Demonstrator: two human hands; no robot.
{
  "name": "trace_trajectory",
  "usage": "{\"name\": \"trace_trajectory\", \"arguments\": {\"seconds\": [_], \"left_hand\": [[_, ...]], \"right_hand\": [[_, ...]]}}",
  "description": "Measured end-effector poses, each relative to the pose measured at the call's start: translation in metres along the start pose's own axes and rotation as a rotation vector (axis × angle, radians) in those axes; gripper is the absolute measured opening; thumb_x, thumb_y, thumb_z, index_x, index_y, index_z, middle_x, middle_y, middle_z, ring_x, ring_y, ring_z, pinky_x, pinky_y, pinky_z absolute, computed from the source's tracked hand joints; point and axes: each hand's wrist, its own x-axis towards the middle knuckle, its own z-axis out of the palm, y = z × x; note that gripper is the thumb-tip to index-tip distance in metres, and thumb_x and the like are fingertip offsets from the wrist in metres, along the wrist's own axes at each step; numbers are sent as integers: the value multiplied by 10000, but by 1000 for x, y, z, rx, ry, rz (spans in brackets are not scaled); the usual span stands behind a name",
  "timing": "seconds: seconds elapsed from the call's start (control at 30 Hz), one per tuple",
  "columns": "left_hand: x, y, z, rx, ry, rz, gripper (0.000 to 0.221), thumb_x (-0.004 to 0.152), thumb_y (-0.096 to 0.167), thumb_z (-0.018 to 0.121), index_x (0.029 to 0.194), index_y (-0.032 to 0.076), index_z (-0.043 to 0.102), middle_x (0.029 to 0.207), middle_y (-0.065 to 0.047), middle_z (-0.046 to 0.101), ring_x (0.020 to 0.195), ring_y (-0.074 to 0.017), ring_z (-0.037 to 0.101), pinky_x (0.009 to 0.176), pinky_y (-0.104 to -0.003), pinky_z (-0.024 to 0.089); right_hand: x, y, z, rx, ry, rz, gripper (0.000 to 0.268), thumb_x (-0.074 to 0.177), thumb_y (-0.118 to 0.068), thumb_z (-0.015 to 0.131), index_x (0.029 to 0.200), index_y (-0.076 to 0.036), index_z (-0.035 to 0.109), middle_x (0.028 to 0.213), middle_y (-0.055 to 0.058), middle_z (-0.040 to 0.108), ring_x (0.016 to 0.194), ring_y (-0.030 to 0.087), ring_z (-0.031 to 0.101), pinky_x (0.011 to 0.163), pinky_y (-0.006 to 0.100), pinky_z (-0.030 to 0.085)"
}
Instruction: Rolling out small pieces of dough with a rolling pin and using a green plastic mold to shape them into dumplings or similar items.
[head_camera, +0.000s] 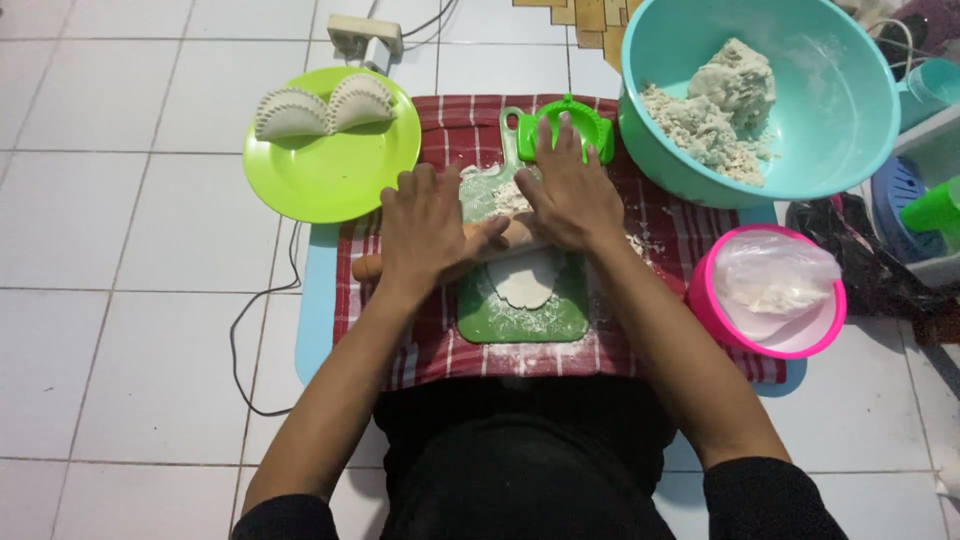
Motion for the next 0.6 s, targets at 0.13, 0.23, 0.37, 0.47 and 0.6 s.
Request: {"name": "trace_trajectory", "arguments": {"seconds": [0.13,0.23,0.37,0.47,0.6], "left_hand": [[-42,31,0,204,163,-89,1024,876,915,515,1415,45,533,1400,-258,485,1290,-462,506,1079,-557,400],[-32,61,-68,-56,-608,-248,1212,710,887,574,1370,-129,572,1381,-357,587,1309,-464,552,1115,-555,331],[-73,79,-98,-41,-408,-92,1340,689,984,444,1399,-150,515,1403,-380,545,1281,-494,565,1136,-572,369],[-74,77,-104,-72,-393,-78,1303,713,969,438,1401,-135,520,1406,-355,550,1284,-483,564,1137,-557,372],[-43,45,-61,-74,-390,-40,1085,742,874,537,1365,-12,592,1182,-215,639,972,-393,616,808,-523,475]], "right_hand": [[-34,4,10,-66,-31,60,792,1085,-510,257,1603,85,178,1600,418,234,1497,523,298,1216,611,219],[-76,24,28,-20,-76,8,745,1095,-456,224,1612,80,178,1634,376,217,1524,505,227,1236,592,143],[-139,19,35,-19,90,-139,800,1029,-466,267,1563,130,277,1588,380,328,1510,514,246,1203,606,203],[-140,22,33,1,89,-155,859,1019,-530,242,1566,131,257,1595,377,317,1518,522,215,1201,626,181],[-78,36,41,-53,67,-138,831,1053,-522,289,1576,122,232,1596,384,308,1523,510,211,1232,623,108]]}}
